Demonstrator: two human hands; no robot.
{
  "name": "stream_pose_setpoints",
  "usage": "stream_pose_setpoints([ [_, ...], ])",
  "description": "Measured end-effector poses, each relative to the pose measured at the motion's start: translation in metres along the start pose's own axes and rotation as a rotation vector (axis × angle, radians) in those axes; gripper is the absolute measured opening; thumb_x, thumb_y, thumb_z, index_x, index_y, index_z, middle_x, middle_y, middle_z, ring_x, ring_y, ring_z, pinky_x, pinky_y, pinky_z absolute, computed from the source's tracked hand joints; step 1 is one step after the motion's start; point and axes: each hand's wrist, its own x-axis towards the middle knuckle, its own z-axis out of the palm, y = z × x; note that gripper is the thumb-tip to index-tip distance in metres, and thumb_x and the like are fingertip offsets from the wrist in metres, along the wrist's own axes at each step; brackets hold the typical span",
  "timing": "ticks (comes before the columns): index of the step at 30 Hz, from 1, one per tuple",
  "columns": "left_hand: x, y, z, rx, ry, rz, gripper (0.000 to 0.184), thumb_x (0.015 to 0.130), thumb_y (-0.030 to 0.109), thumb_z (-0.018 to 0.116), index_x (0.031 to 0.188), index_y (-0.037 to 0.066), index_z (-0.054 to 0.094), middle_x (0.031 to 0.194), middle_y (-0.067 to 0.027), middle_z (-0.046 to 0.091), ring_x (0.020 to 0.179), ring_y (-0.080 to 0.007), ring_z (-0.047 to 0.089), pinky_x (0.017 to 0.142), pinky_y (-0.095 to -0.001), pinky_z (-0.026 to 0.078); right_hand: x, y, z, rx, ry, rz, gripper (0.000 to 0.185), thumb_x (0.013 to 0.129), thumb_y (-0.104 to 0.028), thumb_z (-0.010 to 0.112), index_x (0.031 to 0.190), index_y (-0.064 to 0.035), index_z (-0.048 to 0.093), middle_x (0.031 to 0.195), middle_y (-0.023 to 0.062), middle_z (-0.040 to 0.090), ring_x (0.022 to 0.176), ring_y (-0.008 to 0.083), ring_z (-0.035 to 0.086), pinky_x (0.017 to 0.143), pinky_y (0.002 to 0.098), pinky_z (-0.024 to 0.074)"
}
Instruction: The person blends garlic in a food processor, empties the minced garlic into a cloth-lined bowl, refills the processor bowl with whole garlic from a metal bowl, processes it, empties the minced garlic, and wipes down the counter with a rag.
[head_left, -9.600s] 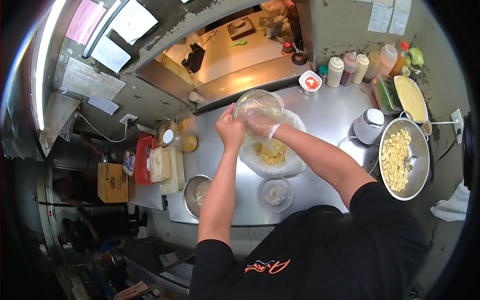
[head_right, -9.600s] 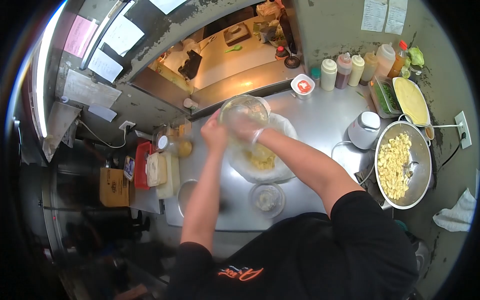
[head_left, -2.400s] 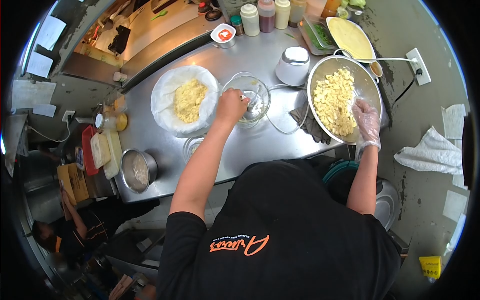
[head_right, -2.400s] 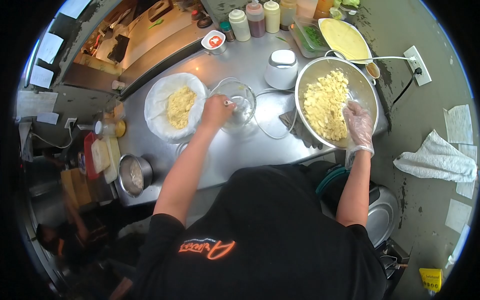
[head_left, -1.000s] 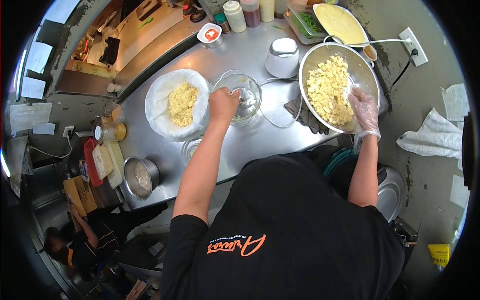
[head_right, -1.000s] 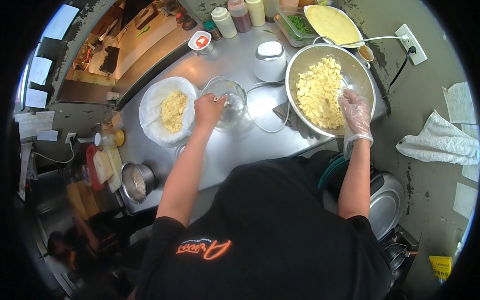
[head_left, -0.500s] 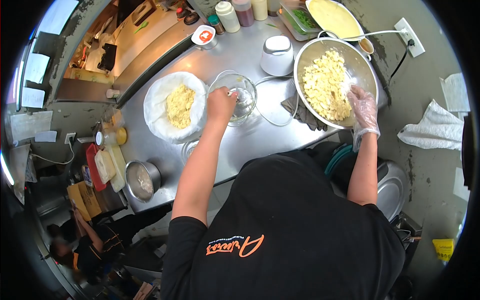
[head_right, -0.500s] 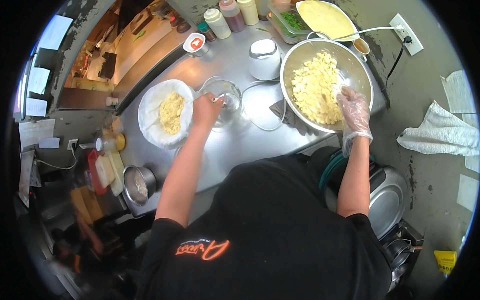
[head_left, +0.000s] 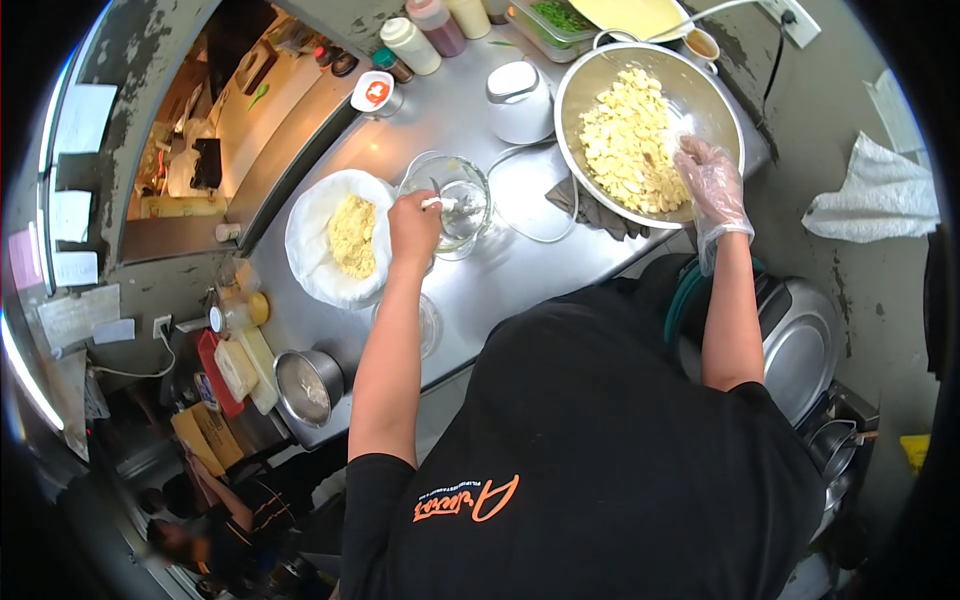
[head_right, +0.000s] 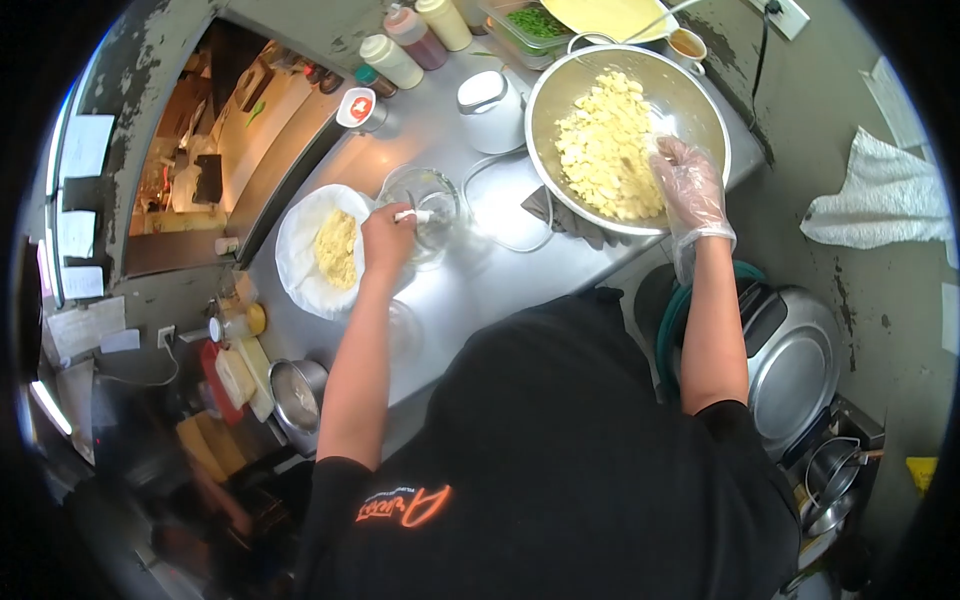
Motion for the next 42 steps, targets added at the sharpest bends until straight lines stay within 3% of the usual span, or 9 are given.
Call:
stream_pose_setpoints([
  [4, -0.001, 0.013, -0.006, 0.089, -0.047, 0.022, 0.019, 0.079, 0.005, 0.071, 0.098, 0.002, 0.073, 0.096, -0.0209, 0.065, 0.086, -0.0348, 0.066, 0.078, -0.0398, 0.052, -0.005, 0.015, 0.006, 0.15, 0.015, 0.064, 0.037, 0.086, -0.02, 0.066, 0.117, 0.0003, 0.065, 0.109, 0.0176, 0.068, 0.1, 0.0245, 0.067, 0.089, 0.0327, 0.0503],
  [10, -0.005, 0.011, -0.002, 0.142, -0.042, 0.144, 0.018, 0.078, 0.003, 0.072, 0.096, 0.002, 0.073, 0.093, -0.0202, 0.064, 0.082, -0.035, 0.065, 0.076, -0.0405, 0.052, -0.009, 0.023, 0.006, 0.005, 0.045, 0.021, 0.037, 0.087, -0.022, 0.066, 0.117, -0.001, 0.066, 0.108, 0.0172, 0.068, 0.1, 0.0238, 0.067, 0.089, 0.0321, 0.05],
  [13, -0.007, 0.011, -0.002, 0.123, -0.04, 0.147, 0.018, 0.077, 0.002, 0.071, 0.095, 0.001, 0.073, 0.095, -0.0202, 0.064, 0.083, -0.0351, 0.065, 0.076, -0.0405, 0.052, -0.011, 0.018, 0.005, 0.069, 0.049, 0.03, 0.039, 0.084, -0.028, 0.064, 0.114, -0.0029, 0.068, 0.107, 0.0213, 0.065, 0.101, 0.0333, 0.063, 0.091, 0.0394, 0.0482],
  [16, -0.009, 0.013, 0.0, 0.094, -0.053, 0.139, 0.018, 0.077, 0.001, 0.071, 0.096, 0.002, 0.072, 0.095, -0.0197, 0.063, 0.082, -0.0348, 0.065, 0.075, -0.0405, 0.052, -0.011, 0.013, 0.004, -0.023, 0.057, 0.037, 0.035, 0.086, -0.023, 0.067, 0.115, -0.0021, 0.068, 0.107, 0.0173, 0.068, 0.098, 0.0252, 0.067, 0.088, 0.0331, 0.0503],
  [22, -0.011, 0.019, 0.005, 0.159, -0.055, 0.223, 0.018, 0.078, 0.0, 0.069, 0.095, 0.003, 0.072, 0.091, -0.0169, 0.061, 0.08, -0.0345, 0.063, 0.073, -0.0414, 0.05, -0.006, 0.014, 0.008, -0.013, 0.031, 0.003, 0.035, 0.085, -0.022, 0.068, 0.114, -0.0026, 0.068, 0.106, 0.0184, 0.068, 0.097, 0.0271, 0.067, 0.087, 0.0341, 0.0507],
  [25, -0.01, 0.016, 0.006, 0.151, -0.073, 0.264, 0.019, 0.078, -0.001, 0.068, 0.095, 0.004, 0.072, 0.089, -0.016, 0.06, 0.08, -0.0347, 0.062, 0.073, -0.0415, 0.049, -0.007, 0.011, 0.007, 0.005, 0.025, 0.023, 0.037, 0.084, -0.026, 0.065, 0.114, -0.0037, 0.068, 0.106, 0.0209, 0.067, 0.1, 0.0328, 0.064, 0.09, 0.0392, 0.0482],
  [37, -0.013, 0.014, 0.002, 0.178, -0.068, 0.275, 0.02, 0.077, -0.004, 0.067, 0.095, 0.004, 0.072, 0.09, -0.016, 0.061, 0.082, -0.0355, 0.062, 0.073, -0.0419, 0.049, -0.009, 0.008, 0.005, 0.034, 0.016, 0.013, 0.037, 0.085, -0.025, 0.064, 0.114, -0.0024, 0.067, 0.106, 0.021, 0.066, 0.097, 0.0315, 0.065, 0.088, 0.0384, 0.0494],
  [42, -0.011, 0.009, 0.002, 0.163, -0.055, 0.307, 0.021, 0.076, -0.005, 0.069, 0.096, 0.002, 0.072, 0.091, -0.0154, 0.064, 0.078, -0.0319, 0.065, 0.072, -0.038, 0.052, -0.009, 0.006, 0.003, -0.015, 0.019, 0.02, 0.037, 0.085, -0.025, 0.064, 0.114, -0.0026, 0.067, 0.107, 0.0207, 0.066, 0.097, 0.0318, 0.065, 0.088, 0.0386, 0.0493],
])
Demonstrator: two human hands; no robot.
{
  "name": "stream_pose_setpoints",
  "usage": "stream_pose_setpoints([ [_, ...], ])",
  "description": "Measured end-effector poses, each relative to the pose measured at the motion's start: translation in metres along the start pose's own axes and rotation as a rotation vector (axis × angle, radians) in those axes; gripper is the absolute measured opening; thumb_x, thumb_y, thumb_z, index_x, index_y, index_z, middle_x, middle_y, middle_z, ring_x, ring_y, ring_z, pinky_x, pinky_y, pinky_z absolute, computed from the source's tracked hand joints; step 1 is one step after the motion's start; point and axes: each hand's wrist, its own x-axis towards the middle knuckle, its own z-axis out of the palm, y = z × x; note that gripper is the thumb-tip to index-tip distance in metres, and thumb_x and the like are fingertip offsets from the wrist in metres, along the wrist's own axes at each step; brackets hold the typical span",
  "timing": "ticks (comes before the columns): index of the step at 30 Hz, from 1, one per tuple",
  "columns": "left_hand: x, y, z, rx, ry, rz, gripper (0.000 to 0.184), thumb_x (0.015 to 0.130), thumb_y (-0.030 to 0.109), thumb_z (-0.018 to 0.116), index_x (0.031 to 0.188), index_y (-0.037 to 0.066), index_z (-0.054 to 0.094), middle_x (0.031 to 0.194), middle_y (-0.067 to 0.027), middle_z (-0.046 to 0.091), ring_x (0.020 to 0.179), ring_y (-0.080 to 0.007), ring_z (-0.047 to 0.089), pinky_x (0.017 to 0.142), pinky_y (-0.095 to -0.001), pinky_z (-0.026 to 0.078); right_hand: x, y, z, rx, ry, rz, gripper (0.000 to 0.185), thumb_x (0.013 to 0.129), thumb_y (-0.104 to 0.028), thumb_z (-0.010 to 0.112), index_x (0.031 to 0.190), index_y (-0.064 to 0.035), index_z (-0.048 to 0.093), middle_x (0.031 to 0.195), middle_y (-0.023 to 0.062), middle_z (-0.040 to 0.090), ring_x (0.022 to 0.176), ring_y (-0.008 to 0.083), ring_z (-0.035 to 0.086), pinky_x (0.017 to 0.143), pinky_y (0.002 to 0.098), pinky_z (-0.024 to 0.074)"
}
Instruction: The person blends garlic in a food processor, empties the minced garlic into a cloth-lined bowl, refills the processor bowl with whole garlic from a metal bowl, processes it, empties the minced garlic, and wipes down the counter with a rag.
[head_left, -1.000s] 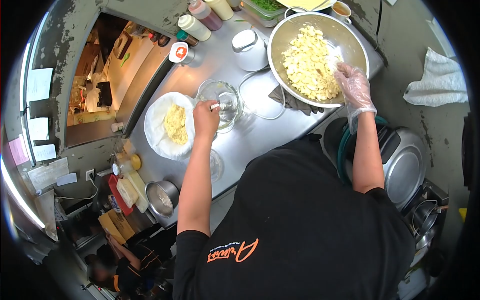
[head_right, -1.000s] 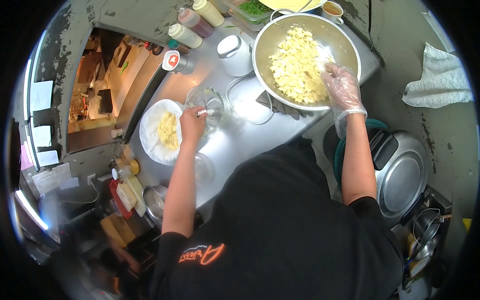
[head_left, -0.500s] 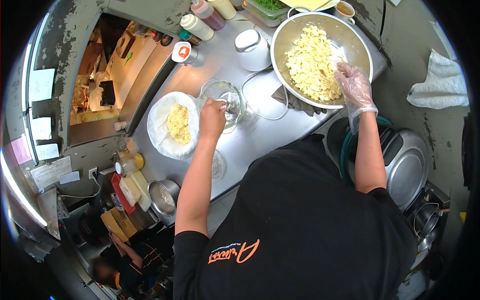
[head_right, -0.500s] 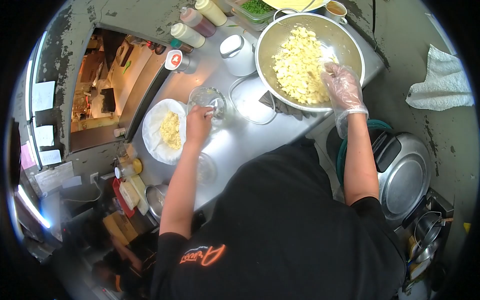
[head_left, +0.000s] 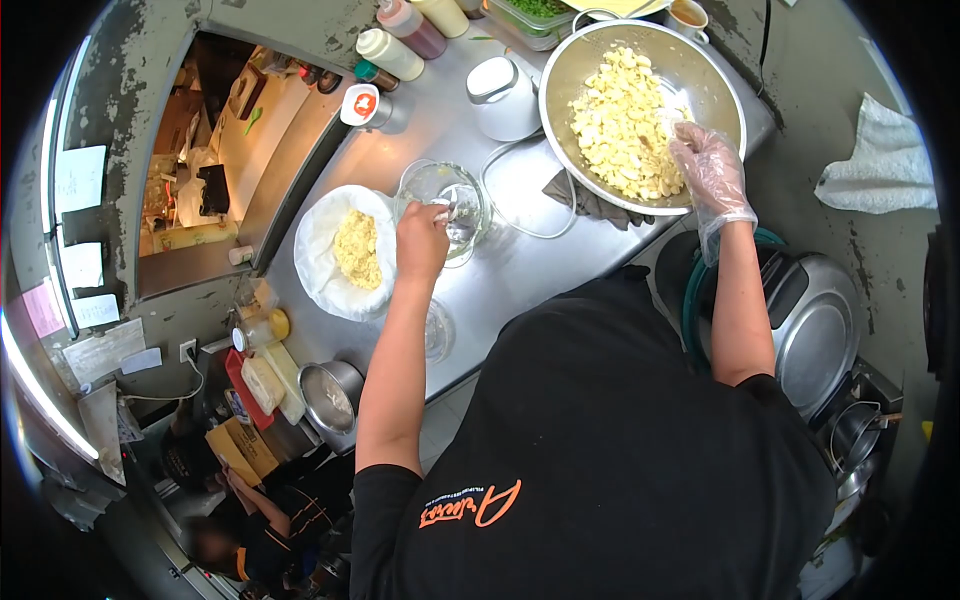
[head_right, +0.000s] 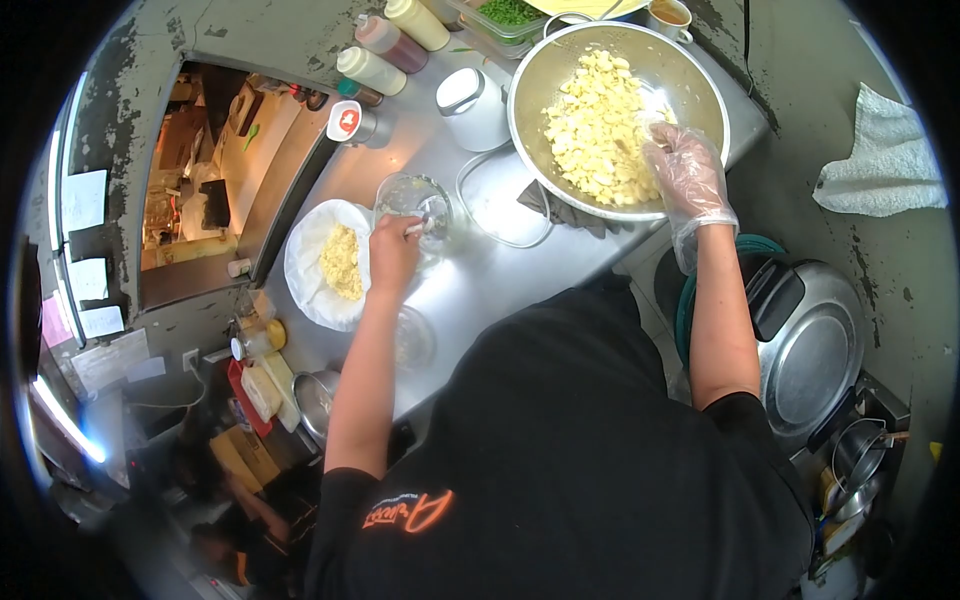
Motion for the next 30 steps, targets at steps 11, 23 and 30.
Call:
stream_pose_setpoints([
  [11, 0.005, 0.001, -0.005, 0.059, -0.053, -0.002, 0.02, 0.081, 0.001, 0.067, 0.1, 0.002, 0.071, 0.094, -0.0158, 0.067, 0.084, -0.0323, 0.066, 0.075, -0.0384, 0.052, -0.001, -0.004, 0.003, -0.012, 0.006, -0.038, 0.037, 0.084, -0.022, 0.064, 0.114, -0.0007, 0.066, 0.108, 0.0207, 0.066, 0.099, 0.0306, 0.065, 0.089, 0.0371, 0.0487],
  [23, 0.016, -0.027, -0.054, -0.99, -0.151, -0.639, 0.024, 0.091, -0.003, 0.059, 0.115, -0.009, 0.06, 0.096, -0.0152, 0.066, 0.081, -0.0206, 0.068, 0.076, -0.0299, 0.06, -0.004, -0.004, 0.001, 0.071, -0.003, 0.024, 0.038, 0.085, -0.023, 0.065, 0.116, -0.0009, 0.066, 0.108, 0.0205, 0.066, 0.1, 0.0312, 0.065, 0.09, 0.0369, 0.0485],
  [30, 0.013, -0.033, -0.033, -0.606, -0.13, -0.51, 0.022, 0.088, -0.001, 0.064, 0.109, -0.007, 0.065, 0.094, -0.014, 0.067, 0.078, -0.0187, 0.067, 0.074, -0.0293, 0.057, -0.005, 0.005, 0.007, 0.097, 0.029, 0.009, 0.036, 0.085, -0.023, 0.064, 0.115, -0.003, 0.067, 0.106, 0.0199, 0.068, 0.096, 0.0296, 0.067, 0.088, 0.0363, 0.0497],
])
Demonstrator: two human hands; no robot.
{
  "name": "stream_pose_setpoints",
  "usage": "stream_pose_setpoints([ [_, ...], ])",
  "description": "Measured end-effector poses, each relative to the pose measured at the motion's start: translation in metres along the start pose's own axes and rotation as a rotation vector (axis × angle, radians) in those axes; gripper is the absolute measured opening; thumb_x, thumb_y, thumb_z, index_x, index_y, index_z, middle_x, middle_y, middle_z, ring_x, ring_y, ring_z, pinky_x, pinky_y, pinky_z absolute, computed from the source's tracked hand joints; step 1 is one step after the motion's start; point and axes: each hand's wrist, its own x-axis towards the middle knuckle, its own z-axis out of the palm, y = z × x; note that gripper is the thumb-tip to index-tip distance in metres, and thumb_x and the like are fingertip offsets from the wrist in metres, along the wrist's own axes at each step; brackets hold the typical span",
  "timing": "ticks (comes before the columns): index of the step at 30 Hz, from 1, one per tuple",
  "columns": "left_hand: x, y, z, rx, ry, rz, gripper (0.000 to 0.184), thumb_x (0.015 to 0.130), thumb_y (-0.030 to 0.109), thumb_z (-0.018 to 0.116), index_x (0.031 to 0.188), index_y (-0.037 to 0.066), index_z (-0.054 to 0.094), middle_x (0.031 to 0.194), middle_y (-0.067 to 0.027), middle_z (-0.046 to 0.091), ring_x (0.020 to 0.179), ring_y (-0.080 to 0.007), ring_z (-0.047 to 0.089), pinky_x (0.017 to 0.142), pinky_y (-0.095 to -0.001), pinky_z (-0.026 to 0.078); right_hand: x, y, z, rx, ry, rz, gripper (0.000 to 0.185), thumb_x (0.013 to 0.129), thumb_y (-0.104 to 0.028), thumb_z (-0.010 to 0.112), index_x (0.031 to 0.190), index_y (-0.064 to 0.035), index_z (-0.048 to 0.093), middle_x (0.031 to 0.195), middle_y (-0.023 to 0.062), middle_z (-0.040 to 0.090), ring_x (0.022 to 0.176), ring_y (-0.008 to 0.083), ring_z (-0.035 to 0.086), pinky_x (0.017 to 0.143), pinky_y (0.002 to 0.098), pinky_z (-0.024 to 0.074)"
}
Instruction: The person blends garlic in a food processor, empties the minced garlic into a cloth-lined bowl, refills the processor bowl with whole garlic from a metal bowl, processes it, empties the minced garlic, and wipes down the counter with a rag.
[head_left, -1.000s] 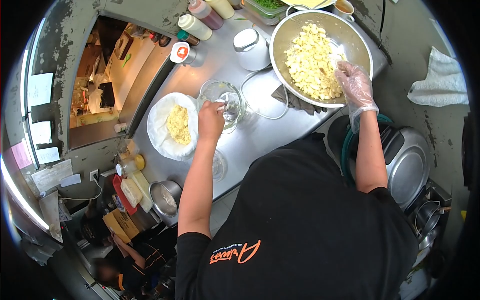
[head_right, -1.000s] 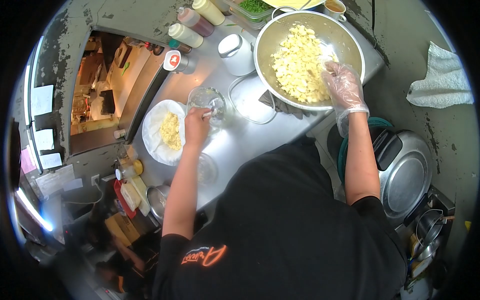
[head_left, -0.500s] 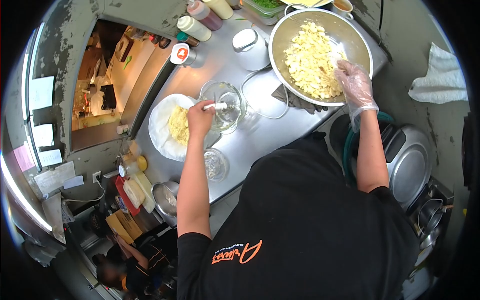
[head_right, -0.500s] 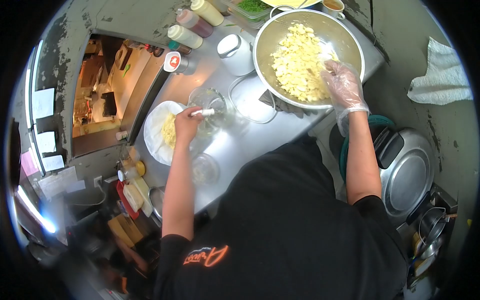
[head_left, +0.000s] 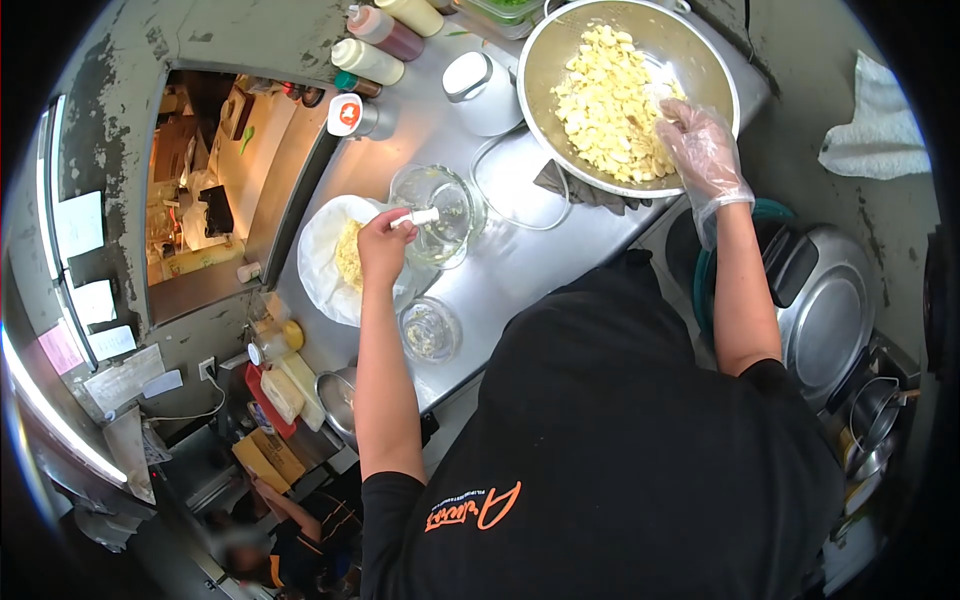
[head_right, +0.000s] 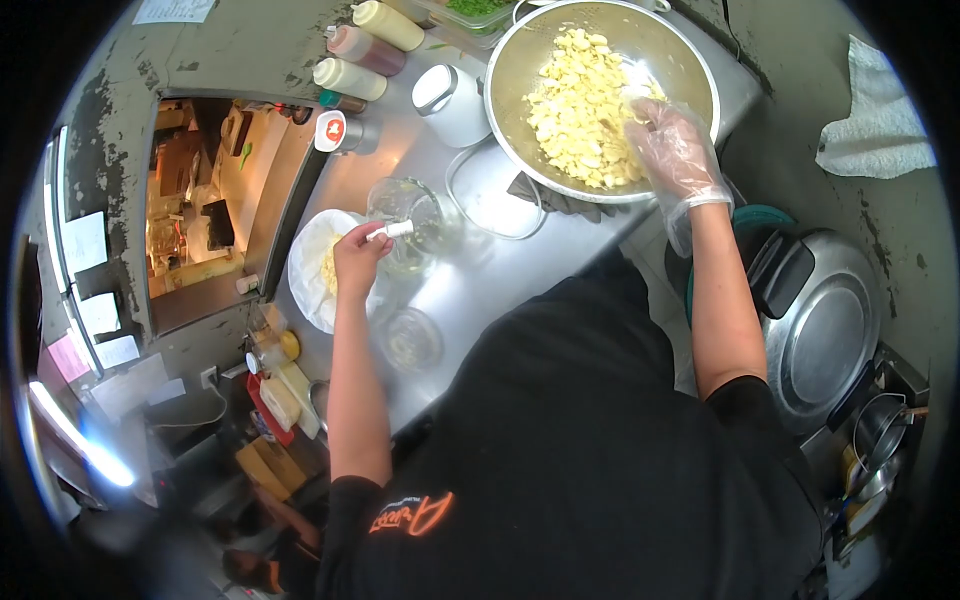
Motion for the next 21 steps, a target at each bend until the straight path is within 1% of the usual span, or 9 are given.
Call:
stream_pose_setpoints([
  [5, -0.006, 0.006, 0.025, 0.518, 0.104, 0.185, 0.022, 0.081, -0.002, 0.069, 0.102, 0.001, 0.072, 0.095, -0.0147, 0.069, 0.074, -0.02, 0.067, 0.069, -0.031, 0.052, -0.001, -0.012, -0.006, -0.037, -0.018, 0.008, 0.036, 0.086, -0.022, 0.065, 0.117, -0.003, 0.067, 0.105, 0.0199, 0.067, 0.095, 0.0286, 0.067, 0.087, 0.0359, 0.0498],
  [8, -0.007, 0.001, 0.031, 0.556, 0.103, 0.32, 0.022, 0.08, 0.005, 0.072, 0.102, 0.004, 0.073, 0.089, -0.0127, 0.069, 0.072, -0.0181, 0.066, 0.069, -0.0321, 0.052, -0.001, -0.006, -0.003, -0.012, -0.019, 0.029, 0.037, 0.086, -0.023, 0.065, 0.118, -0.0034, 0.066, 0.105, 0.0199, 0.067, 0.094, 0.0286, 0.067, 0.086, 0.036, 0.05],
  [11, -0.008, 0.003, 0.035, 0.565, 0.095, 0.309, 0.023, 0.08, 0.004, 0.071, 0.103, 0.004, 0.073, 0.091, -0.0136, 0.068, 0.073, -0.022, 0.066, 0.071, -0.0324, 0.052, 0.0, -0.001, 0.0, -0.011, -0.009, 0.018, 0.038, 0.087, -0.024, 0.065, 0.119, -0.0039, 0.066, 0.105, 0.0203, 0.067, 0.094, 0.0288, 0.067, 0.086, 0.0357, 0.0503],
  [17, -0.011, 0.008, 0.038, 0.567, 0.084, 0.338, 0.021, 0.08, 0.003, 0.071, 0.101, 0.004, 0.073, 0.094, -0.0139, 0.067, 0.074, -0.0226, 0.067, 0.071, -0.0325, 0.053, -0.002, -0.012, -0.005, 0.003, -0.043, 0.062, 0.039, 0.087, -0.025, 0.064, 0.12, -0.004, 0.066, 0.107, 0.0212, 0.067, 0.094, 0.0291, 0.068, 0.086, 0.0356, 0.0503],
  [20, -0.016, 0.014, 0.045, 0.592, 0.062, 0.348, 0.019, 0.081, 0.003, 0.07, 0.099, 0.004, 0.073, 0.095, -0.0147, 0.067, 0.076, -0.025, 0.068, 0.071, -0.0341, 0.053, -0.001, -0.008, -0.002, 0.011, -0.034, 0.056, 0.038, 0.087, -0.025, 0.064, 0.119, -0.0039, 0.066, 0.106, 0.0211, 0.068, 0.094, 0.0288, 0.068, 0.086, 0.0357, 0.0503],
  [21, -0.016, 0.011, 0.047, 0.631, 0.07, 0.389, 0.019, 0.08, 0.002, 0.069, 0.099, 0.004, 0.073, 0.095, -0.0153, 0.067, 0.077, -0.0266, 0.068, 0.072, -0.0349, 0.053, -0.001, -0.01, -0.003, -0.011, -0.039, 0.054, 0.038, 0.087, -0.024, 0.064, 0.119, -0.0037, 0.066, 0.106, 0.0209, 0.068, 0.093, 0.0285, 0.068, 0.086, 0.0355, 0.0504],
])
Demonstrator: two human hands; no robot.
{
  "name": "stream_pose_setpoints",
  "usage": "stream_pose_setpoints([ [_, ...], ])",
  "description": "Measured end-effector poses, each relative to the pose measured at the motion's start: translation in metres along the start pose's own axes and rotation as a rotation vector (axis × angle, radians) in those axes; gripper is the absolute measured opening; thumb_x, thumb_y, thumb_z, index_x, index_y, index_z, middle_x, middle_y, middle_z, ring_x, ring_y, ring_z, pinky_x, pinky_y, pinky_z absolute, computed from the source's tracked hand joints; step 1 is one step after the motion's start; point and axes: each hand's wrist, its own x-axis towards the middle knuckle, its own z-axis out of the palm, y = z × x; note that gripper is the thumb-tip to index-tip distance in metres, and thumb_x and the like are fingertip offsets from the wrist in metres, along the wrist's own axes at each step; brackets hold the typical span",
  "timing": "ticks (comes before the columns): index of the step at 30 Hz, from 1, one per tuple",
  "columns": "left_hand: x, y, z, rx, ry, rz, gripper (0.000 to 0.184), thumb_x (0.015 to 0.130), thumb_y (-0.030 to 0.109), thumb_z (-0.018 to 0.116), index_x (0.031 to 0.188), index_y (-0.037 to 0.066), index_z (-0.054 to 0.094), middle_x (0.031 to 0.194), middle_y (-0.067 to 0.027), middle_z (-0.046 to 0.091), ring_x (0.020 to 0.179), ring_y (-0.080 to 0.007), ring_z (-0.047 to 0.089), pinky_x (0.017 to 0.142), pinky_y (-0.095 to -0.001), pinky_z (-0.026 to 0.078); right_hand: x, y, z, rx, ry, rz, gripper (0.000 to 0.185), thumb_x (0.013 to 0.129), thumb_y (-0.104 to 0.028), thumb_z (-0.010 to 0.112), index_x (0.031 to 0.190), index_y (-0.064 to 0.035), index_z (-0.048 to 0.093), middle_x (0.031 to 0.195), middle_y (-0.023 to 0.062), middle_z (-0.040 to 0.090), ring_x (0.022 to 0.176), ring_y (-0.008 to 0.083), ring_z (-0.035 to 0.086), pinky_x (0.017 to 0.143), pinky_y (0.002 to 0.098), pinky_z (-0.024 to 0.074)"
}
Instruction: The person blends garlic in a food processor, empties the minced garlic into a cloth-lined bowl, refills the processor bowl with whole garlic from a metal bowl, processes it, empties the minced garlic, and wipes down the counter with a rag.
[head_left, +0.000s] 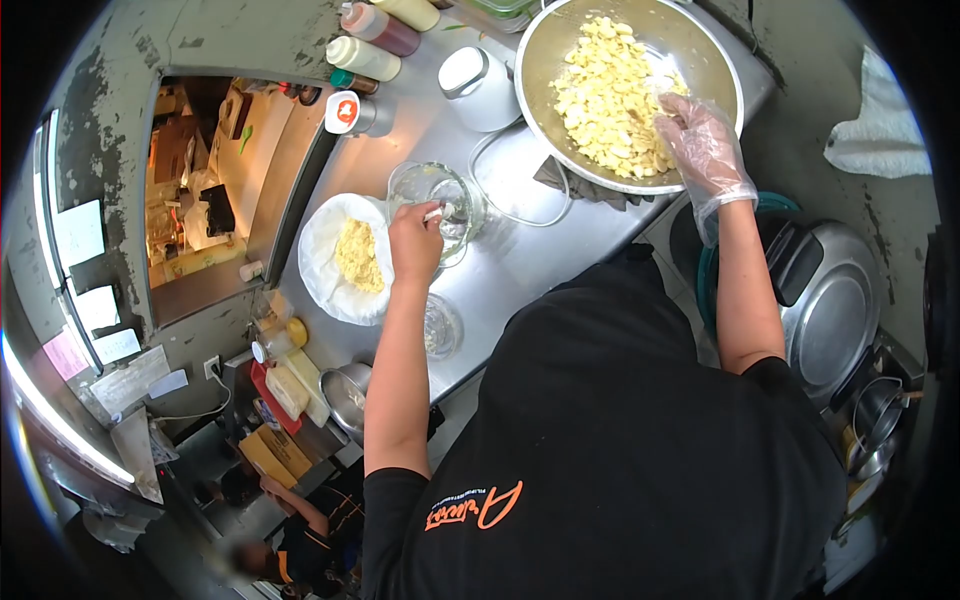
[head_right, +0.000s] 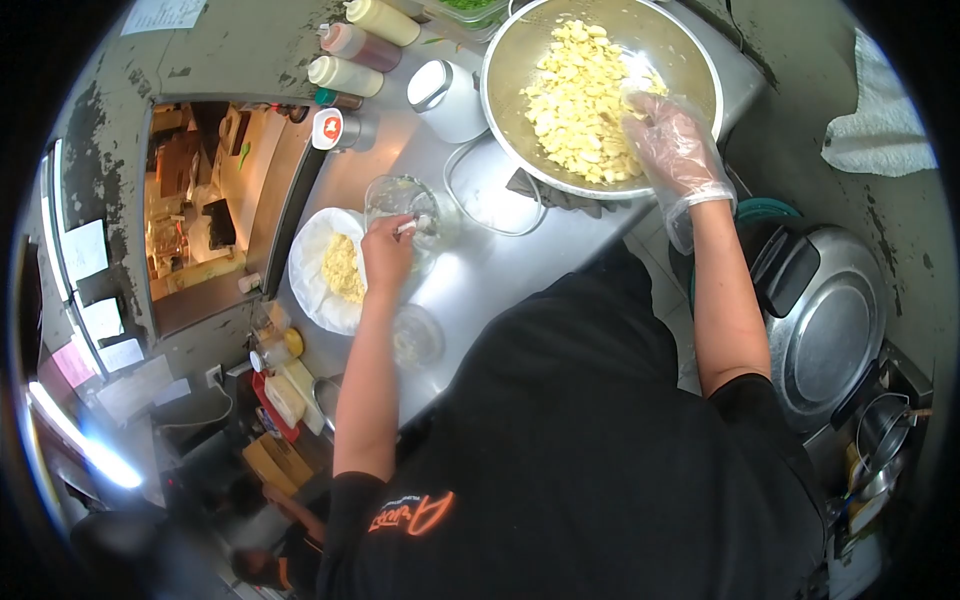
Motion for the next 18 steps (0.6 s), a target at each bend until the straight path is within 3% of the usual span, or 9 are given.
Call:
stream_pose_setpoints([
  [5, -0.001, 0.004, 0.006, 0.076, 0.054, 0.1, 0.019, 0.078, -0.002, 0.067, 0.095, 0.002, 0.072, 0.093, -0.019, 0.065, 0.085, -0.0374, 0.064, 0.076, -0.0416, 0.051, -0.003, -0.009, -0.003, 0.084, -0.016, 0.048, 0.036, 0.087, -0.022, 0.065, 0.118, -0.0027, 0.066, 0.105, 0.0204, 0.068, 0.093, 0.0275, 0.068, 0.086, 0.035, 0.0506],
  [7, 0.001, 0.0, 0.011, 0.061, 0.043, 0.1, 0.018, 0.078, -0.002, 0.067, 0.095, 0.002, 0.071, 0.093, -0.0191, 0.064, 0.084, -0.0371, 0.064, 0.076, -0.0419, 0.051, 0.002, 0.01, 0.005, -0.041, 0.021, -0.083, 0.035, 0.087, -0.02, 0.065, 0.118, -0.0027, 0.066, 0.106, 0.0203, 0.068, 0.092, 0.0281, 0.068, 0.086, 0.0352, 0.0508],
  [9, 0.005, -0.001, 0.012, 0.052, 0.037, 0.088, 0.018, 0.077, -0.002, 0.067, 0.094, 0.001, 0.071, 0.093, -0.019, 0.064, 0.084, -0.037, 0.064, 0.076, -0.0422, 0.05, 0.001, 0.002, 0.002, -0.059, 0.027, -0.066, 0.034, 0.087, -0.02, 0.065, 0.116, -0.0024, 0.067, 0.11, 0.021, 0.067, 0.1, 0.0322, 0.065, 0.09, 0.0377, 0.0496],
  [11, 0.004, -0.002, 0.013, 0.047, 0.044, 0.051, 0.017, 0.077, -0.002, 0.068, 0.094, 0.001, 0.071, 0.093, -0.0189, 0.065, 0.084, -0.0371, 0.064, 0.076, -0.0423, 0.05, 0.007, -0.003, 0.001, -0.07, -0.121, -0.13, 0.047, 0.083, -0.026, 0.069, 0.125, -0.0049, 0.062, 0.123, 0.0251, 0.061, 0.116, 0.0362, 0.058, 0.1, 0.0401, 0.0439],
  [15, 0.001, -0.008, 0.01, -0.06, 0.014, 0.029, 0.026, 0.077, -0.003, 0.067, 0.103, 0.001, 0.068, 0.1, -0.0199, 0.063, 0.091, -0.0376, 0.062, 0.08, -0.0436, 0.049, 0.012, -0.024, 0.031, -0.375, -0.239, -0.313, 0.07, 0.075, -0.034, 0.074, 0.137, -0.0104, 0.052, 0.139, 0.0295, 0.046, 0.131, 0.0413, 0.043, 0.111, 0.0414, 0.0324],
  [17, -0.007, -0.001, 0.012, -0.15, 0.101, 0.059, 0.032, 0.077, -0.004, 0.067, 0.108, 0.002, 0.066, 0.107, -0.0203, 0.06, 0.098, -0.0383, 0.059, 0.083, -0.0445, 0.048, 0.013, -0.039, 0.046, -0.528, -0.294, -0.342, 0.078, 0.072, -0.036, 0.076, 0.142, -0.0131, 0.048, 0.144, 0.0307, 0.039, 0.135, 0.0433, 0.036, 0.115, 0.0408, 0.0269],
  [18, -0.012, 0.001, 0.01, -0.188, 0.156, 0.065, 0.035, 0.077, -0.004, 0.067, 0.11, 0.003, 0.064, 0.111, -0.0204, 0.059, 0.101, -0.0386, 0.057, 0.085, -0.0449, 0.047, 0.014, -0.042, 0.053, -0.506, -0.288, -0.362, 0.073, 0.071, -0.03, 0.073, 0.139, -0.0154, 0.051, 0.143, 0.0294, 0.042, 0.131, 0.0441, 0.042, 0.112, 0.0411, 0.0334],
])
